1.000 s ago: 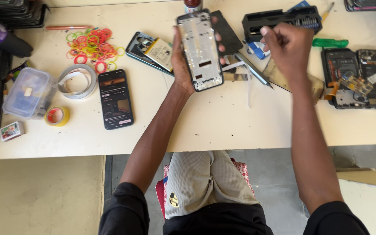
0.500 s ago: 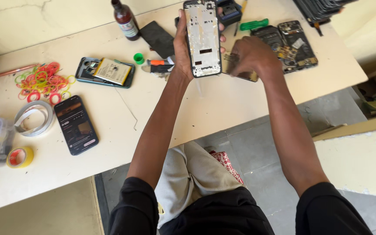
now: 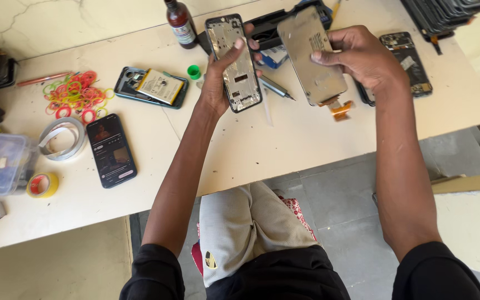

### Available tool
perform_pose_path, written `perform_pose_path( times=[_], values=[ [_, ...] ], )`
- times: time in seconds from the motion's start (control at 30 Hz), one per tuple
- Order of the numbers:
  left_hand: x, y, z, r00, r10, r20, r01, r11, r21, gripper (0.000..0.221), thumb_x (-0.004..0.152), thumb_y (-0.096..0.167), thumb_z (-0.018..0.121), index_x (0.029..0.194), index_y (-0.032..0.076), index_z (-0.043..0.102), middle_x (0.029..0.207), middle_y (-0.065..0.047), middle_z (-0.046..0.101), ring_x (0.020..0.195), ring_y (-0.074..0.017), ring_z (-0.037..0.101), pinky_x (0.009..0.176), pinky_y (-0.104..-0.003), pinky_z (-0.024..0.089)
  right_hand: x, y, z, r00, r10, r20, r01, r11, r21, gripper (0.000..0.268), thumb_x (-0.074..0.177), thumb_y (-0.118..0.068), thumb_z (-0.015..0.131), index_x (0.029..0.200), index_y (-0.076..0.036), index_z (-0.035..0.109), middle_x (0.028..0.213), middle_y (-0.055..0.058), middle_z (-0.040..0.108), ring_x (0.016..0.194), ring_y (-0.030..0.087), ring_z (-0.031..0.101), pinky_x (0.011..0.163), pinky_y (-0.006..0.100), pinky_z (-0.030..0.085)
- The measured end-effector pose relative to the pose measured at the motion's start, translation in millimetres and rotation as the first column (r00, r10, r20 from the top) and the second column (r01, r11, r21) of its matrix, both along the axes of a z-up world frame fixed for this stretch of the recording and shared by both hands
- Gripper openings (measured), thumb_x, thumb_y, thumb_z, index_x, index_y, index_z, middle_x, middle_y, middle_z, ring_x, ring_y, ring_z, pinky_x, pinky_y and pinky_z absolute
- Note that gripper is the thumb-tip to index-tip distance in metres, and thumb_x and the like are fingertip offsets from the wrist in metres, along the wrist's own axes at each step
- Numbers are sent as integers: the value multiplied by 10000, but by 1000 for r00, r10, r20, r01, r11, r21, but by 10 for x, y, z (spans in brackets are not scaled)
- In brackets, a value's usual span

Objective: The person applies adhesive strips to the internal chassis of a mobile phone and then aligns and presses a component into place. The person handles a screen assembly, a battery, and various small internal parts.

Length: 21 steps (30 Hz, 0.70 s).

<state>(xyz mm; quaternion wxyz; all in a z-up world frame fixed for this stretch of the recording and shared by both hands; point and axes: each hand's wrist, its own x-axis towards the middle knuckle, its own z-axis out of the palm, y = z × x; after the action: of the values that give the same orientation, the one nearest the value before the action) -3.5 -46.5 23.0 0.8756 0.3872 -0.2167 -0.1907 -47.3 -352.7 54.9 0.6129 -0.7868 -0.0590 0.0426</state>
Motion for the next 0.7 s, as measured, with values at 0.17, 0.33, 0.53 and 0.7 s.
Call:
perform_pose_path(
  times=[0.17,0.33,0.53,0.7],
  values=[
    [-63,101,80,965,120,-235,-24,927,373,492,870,300,758,1195,83,460,957,-175,711,812,-317,719,682,-484,670,300,507,-136,992,124,34,-125,868,480,213,979,-105,745,1182,-52,710,1046,2,742,939,94,713,841,281,624],
    [-27,474,-151,990,72,118,-137,586,799,302,859,315,773,995,54,704,929,-52,709,839,-129,653,743,-294,525,444,897,-212,989,147,16,-134,847,515,213,1004,-78,728,1210,-30,706,1081,35,748,959,120,721,856,322,623],
    [-75,612,-202,817,-235,526,-474,245,846,394,962,369,737,1060,-7,676,821,-135,658,759,-271,625,713,-384,484,570,1195,-167,993,101,57,-116,869,481,164,1025,-89,712,1185,-58,728,1080,33,746,957,129,717,805,354,629],
    [-204,622,-5,608,-145,781,-781,71,621,304,814,246,831,1079,121,749,895,-88,755,840,-278,725,710,-430,561,625,1234,-221,978,89,187,-169,867,469,50,1103,-64,741,1118,-60,693,1084,49,714,983,138,696,820,354,621]
  ],
)
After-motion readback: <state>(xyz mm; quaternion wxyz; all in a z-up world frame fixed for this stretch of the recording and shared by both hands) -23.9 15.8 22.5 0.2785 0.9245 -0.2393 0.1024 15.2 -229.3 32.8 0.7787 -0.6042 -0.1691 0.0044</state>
